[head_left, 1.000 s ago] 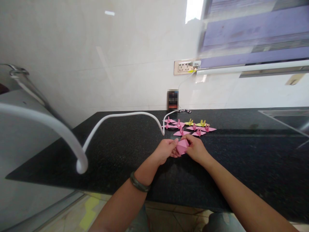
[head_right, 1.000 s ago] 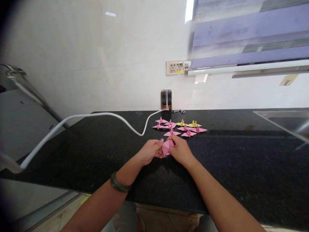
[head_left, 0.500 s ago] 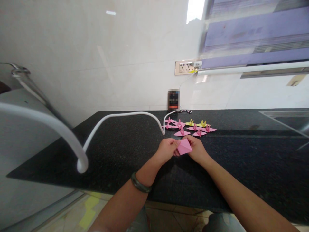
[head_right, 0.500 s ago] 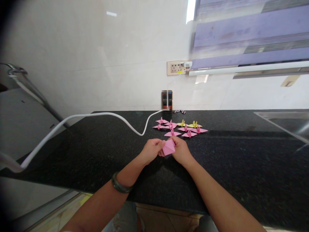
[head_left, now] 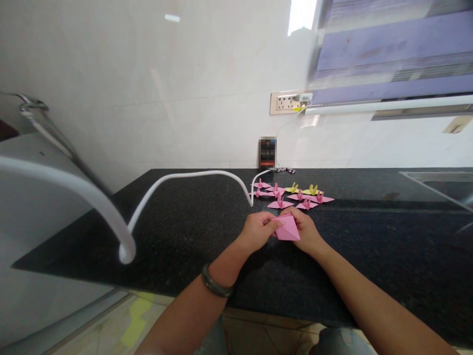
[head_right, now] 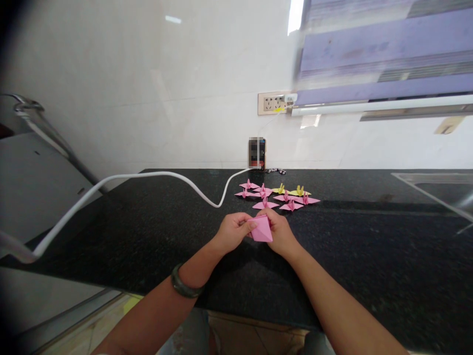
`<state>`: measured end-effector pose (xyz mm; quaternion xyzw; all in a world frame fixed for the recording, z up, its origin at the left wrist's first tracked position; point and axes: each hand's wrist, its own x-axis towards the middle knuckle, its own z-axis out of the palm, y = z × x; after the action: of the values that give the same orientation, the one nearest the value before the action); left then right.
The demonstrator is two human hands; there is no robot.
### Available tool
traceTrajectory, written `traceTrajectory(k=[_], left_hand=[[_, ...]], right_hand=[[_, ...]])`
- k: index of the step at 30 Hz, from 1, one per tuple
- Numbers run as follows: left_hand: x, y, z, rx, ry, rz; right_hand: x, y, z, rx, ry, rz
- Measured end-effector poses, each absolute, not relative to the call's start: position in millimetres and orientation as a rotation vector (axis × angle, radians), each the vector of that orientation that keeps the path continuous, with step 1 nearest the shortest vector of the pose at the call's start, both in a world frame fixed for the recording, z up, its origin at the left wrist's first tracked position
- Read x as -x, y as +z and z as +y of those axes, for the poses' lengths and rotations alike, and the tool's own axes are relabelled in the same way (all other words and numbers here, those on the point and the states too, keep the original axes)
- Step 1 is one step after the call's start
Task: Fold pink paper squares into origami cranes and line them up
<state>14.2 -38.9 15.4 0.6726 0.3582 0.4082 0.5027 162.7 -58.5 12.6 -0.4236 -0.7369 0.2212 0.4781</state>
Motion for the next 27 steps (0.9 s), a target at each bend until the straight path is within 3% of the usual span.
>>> traceTrajectory(k=[9,18,23,27], left_hand=[[-11.1,19.8,-40.7,-1.759,0.987,0.919],[-14.1,21.1,-32.2,-1.495,1.164,1.054],[-13.8,14.8,-29.2,-1.515,1.232,1.041],[-15.2,13.2,-31.5,-1.520,1.085,0.960]], right_hand=[[-162.9,14.9,-61.1,1.031,0.605,-1.803],[-155.5,10.7,-52.5,0.878,1.227,-1.320],[-152.9,9.2,-53.0,0.989,1.102,-1.353],[-157.3,9.8,-50.5,0.992,1.049,-1.246]])
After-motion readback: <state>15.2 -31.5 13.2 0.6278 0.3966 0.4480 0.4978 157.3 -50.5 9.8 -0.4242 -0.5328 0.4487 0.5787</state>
